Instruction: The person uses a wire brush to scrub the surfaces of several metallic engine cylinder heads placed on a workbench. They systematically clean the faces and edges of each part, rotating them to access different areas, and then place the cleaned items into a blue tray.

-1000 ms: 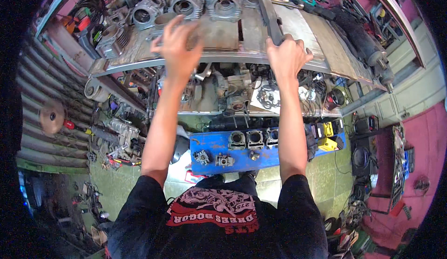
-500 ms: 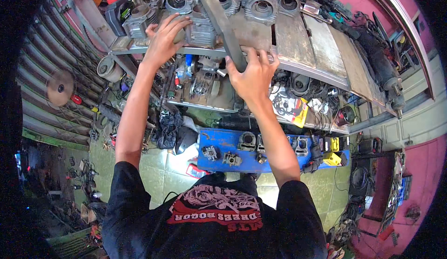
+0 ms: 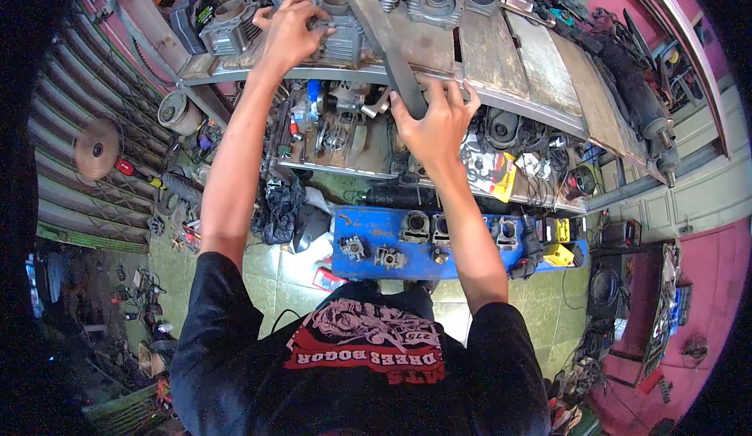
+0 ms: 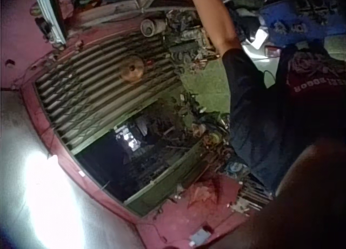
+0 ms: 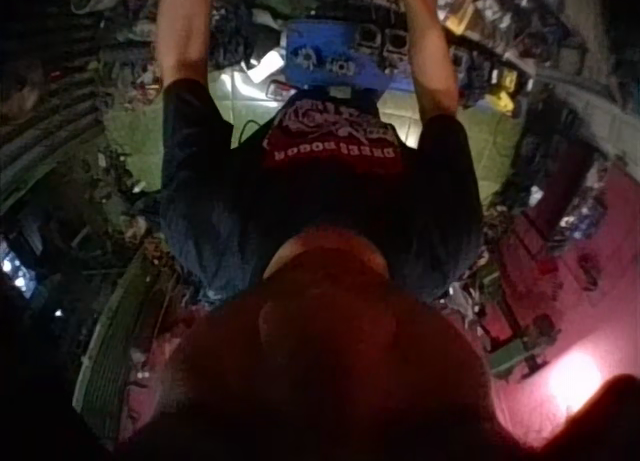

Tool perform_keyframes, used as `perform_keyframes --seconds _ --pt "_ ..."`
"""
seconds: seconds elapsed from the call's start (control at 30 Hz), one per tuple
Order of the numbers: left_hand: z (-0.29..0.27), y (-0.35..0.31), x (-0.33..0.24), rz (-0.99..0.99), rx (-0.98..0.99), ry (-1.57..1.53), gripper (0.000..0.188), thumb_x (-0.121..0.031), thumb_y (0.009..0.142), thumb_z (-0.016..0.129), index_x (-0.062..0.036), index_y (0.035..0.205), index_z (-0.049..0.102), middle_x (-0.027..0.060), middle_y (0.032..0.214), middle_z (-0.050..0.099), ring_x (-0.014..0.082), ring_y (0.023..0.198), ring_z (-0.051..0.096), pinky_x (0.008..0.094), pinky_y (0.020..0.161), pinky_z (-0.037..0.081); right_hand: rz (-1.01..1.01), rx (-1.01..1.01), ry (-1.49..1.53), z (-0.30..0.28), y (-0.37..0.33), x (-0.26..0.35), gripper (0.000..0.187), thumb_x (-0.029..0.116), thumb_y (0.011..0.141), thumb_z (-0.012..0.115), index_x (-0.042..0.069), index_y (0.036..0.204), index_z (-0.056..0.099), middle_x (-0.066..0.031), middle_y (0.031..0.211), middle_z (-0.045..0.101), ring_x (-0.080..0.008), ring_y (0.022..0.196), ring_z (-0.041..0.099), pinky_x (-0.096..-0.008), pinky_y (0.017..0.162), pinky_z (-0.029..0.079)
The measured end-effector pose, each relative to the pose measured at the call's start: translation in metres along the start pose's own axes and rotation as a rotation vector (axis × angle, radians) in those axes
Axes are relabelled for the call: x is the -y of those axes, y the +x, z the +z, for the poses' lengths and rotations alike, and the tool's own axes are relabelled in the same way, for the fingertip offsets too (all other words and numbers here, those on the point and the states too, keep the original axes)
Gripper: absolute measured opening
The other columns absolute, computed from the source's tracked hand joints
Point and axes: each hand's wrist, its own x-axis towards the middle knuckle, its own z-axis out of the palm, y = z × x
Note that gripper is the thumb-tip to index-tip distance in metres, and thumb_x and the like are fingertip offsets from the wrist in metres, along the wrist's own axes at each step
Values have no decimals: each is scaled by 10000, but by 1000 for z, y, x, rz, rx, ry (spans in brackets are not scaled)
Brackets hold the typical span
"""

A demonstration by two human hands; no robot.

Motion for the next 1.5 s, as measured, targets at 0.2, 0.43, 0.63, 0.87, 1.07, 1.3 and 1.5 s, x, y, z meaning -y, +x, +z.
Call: perform_keyframes --seconds 0.2,0.43,0.63,0.87,1.07,1.3,1.5 --pt "13 29 -21 -104 -63 -71 347 -429 734 839 -184 978 811 49 1030 758 257 1086 650 611 965 289 -20 -19 -50 -10 8 1 434 361 787 806 53 1076 705 -102 867 669 -284 918 624 -458 1048 331" --pt "2 75 -9 -301 -27 -363 308 -216 763 696 -27 985 794 211 882 750 358 867 712 613 944 413 -89 -23 -39 -1 15 9 512 326 843 756 153 1319 683 -88 897 707 -245 926 618 -451 1059 327" --pt "22 96 7 -374 132 -522 338 -197 781 722 -16 1063 769 192 985 750 303 927 707 483 787 509 -123 22 -169 21 19 9 490 297 863 725 211 1344 680 -89 737 704 -218 867 604 -480 1050 321" --pt "57 95 37 -226 -79 -562 338 -361 805 813 -71 978 801 58 875 770 132 860 699 312 821 516 -149 33 -204 32 27 15 498 296 844 739 205 1332 689 -92 718 690 -216 827 599 -471 1029 331" --pt "35 64 19 -19 -138 -565 658 -473 677 872 -126 1215 719 128 1196 697 300 1188 614 447 1066 400 -174 41 -277 36 31 11 506 305 830 752 178 1317 697 -122 741 697 -224 827 606 -477 1021 348" --pt "37 36 -20 -22 -240 -236 863 -382 619 922 -151 1380 587 148 1356 597 317 1333 509 474 1099 384 -165 69 -165 38 28 -3 490 296 830 753 133 1289 702 -103 669 712 -277 916 643 -533 1045 287" --pt "50 21 11 32 -299 -364 840 -393 662 907 -187 1406 575 138 1453 555 288 1422 446 525 1125 310 -165 0 -78 30 34 1 480 306 832 757 166 1290 711 -98 798 735 -235 916 646 -506 1066 310"
